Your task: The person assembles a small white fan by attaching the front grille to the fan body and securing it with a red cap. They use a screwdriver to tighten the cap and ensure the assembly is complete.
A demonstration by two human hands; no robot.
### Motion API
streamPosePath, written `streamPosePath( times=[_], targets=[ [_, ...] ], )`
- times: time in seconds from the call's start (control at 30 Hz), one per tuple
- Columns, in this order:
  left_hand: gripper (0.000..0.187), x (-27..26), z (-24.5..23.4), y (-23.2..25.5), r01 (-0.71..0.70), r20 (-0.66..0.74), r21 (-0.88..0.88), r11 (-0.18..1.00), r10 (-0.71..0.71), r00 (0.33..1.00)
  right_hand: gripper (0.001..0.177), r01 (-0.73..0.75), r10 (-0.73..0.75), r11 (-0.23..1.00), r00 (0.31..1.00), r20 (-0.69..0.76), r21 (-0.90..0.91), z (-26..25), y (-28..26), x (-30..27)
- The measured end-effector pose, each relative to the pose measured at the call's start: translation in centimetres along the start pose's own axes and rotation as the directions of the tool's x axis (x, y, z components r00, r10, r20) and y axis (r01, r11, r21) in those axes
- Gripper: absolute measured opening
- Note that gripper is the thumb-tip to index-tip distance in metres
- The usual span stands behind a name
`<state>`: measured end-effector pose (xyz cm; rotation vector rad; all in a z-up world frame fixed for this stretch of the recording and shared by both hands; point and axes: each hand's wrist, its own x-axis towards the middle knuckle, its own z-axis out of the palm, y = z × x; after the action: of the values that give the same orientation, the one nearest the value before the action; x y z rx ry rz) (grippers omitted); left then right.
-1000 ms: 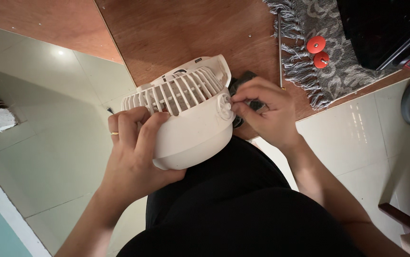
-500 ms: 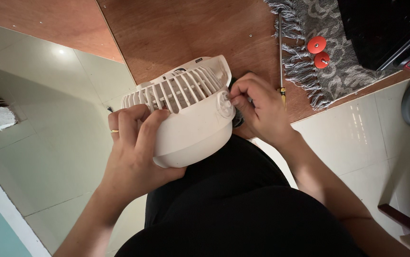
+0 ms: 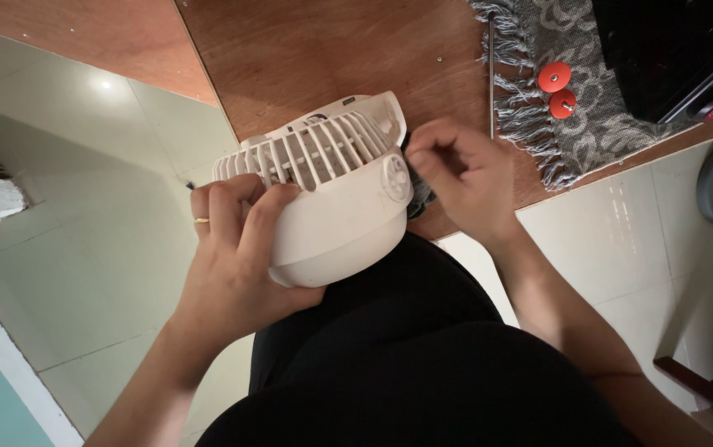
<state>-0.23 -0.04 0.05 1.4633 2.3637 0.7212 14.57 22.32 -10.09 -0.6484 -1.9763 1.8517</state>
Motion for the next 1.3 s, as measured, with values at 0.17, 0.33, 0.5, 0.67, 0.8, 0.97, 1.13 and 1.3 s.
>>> streamPosePath(
  times=[0.17,0.33,0.5,0.67,0.8,0.97,1.13,1.3],
  targets=[
    [0.092,0.0,-0.2,0.0,0.023,0.026,0.005,1.000,-0.023,0.999,0.003,-0.092,0.134,0.984,0.948,-0.288,0.155,-2.1,3.1,1.8],
    [0.090,-0.1,-0.1,0.2,0.048,0.009,0.031,0.998,-0.048,0.999,0.007,-0.064,0.182,0.956,0.894,-0.408,0.287,-6.3,7.1,2.2],
    [0.096,-0.3,0.2,-0.2,0.041,0.006,0.036,0.999,-0.041,0.999,0.007,-0.093,0.167,0.978,0.884,-0.437,0.186,-8.6,11.2,1.3],
    [0.097,-0.8,0.3,-0.9,0.040,-0.014,0.036,0.999,-0.039,0.999,0.004,-0.214,0.182,0.976,0.891,-0.417,-0.031,-7.3,13.0,0.0],
    [0.102,-1.1,0.6,-1.1,0.085,-0.008,0.020,0.996,-0.085,0.996,0.028,-0.267,0.247,0.962,0.942,-0.228,-0.059,-4.7,11.3,0.8],
    [0.086,-2.6,2.3,-1.2,0.122,-0.077,0.011,0.992,-0.121,0.990,0.081,0.008,0.100,0.927,0.958,0.270,-0.375,-1.8,7.6,3.8],
    [0.089,-4.2,3.7,-1.1,0.055,-0.056,0.056,0.997,-0.052,0.997,0.073,-0.079,0.150,0.975,0.921,0.359,-0.206,0.6,5.8,6.7],
    [0.049,-5.6,5.1,-0.2,0.073,-0.110,0.158,0.985,-0.056,0.992,0.065,-0.033,0.139,0.962,0.912,0.385,-0.270,0.5,6.3,7.4]
  ],
)
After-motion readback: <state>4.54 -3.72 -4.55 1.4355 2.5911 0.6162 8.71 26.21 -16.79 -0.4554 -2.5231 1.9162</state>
